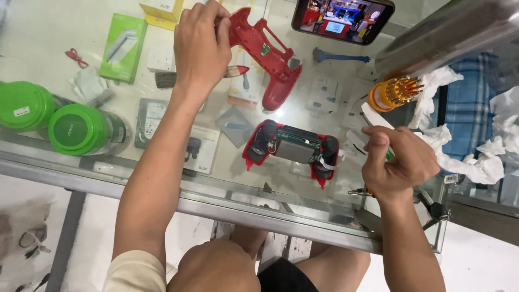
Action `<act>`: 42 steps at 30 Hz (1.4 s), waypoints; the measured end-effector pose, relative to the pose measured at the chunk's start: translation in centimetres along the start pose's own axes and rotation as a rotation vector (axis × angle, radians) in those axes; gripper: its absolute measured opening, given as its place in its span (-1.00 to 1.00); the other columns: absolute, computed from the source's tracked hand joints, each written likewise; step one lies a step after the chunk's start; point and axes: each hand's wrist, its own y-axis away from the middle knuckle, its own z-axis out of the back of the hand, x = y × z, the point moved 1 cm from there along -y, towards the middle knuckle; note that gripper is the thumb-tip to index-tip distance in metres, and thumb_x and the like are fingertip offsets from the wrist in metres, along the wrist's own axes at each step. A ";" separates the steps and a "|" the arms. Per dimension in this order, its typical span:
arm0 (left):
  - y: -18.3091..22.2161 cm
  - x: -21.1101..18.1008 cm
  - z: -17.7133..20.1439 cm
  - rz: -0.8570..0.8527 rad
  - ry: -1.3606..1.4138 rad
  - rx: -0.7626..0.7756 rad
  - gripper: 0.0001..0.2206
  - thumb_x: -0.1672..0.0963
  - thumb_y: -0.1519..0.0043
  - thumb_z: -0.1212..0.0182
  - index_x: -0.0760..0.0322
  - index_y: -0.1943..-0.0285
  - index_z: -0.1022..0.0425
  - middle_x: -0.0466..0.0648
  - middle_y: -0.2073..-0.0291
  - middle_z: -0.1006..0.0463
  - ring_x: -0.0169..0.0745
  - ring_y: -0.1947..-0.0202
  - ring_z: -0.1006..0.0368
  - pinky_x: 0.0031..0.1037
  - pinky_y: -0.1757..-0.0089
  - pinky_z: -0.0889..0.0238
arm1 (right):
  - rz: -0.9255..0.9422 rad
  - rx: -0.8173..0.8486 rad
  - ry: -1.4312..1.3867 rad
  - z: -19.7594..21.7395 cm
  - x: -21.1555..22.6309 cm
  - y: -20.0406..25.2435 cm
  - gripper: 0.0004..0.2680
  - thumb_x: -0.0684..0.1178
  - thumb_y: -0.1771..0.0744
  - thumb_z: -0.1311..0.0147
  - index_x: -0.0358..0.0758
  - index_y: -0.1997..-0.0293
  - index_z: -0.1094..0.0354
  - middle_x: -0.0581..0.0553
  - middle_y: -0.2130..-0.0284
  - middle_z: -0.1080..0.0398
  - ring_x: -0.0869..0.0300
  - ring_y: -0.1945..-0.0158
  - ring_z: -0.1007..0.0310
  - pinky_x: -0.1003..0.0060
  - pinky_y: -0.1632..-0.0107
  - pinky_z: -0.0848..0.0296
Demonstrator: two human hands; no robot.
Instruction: Disassembling and inspecting the internal components of a game controller for repair
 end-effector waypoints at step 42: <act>5.3 -12.8 3.4 0.105 1.091 -0.036 -0.69 0.30 -0.34 0.25 0.29 -0.21 -0.26 -0.05 0.24 -0.37 -0.27 0.34 -0.15 -0.46 0.29 -0.12 | -0.271 0.029 -0.407 -0.7 0.4 0.3 -0.65 -0.11 -0.39 -0.23 -0.55 -0.22 -0.21 -0.36 0.07 -0.36 -0.02 0.07 -0.42 0.20 -0.03 -0.43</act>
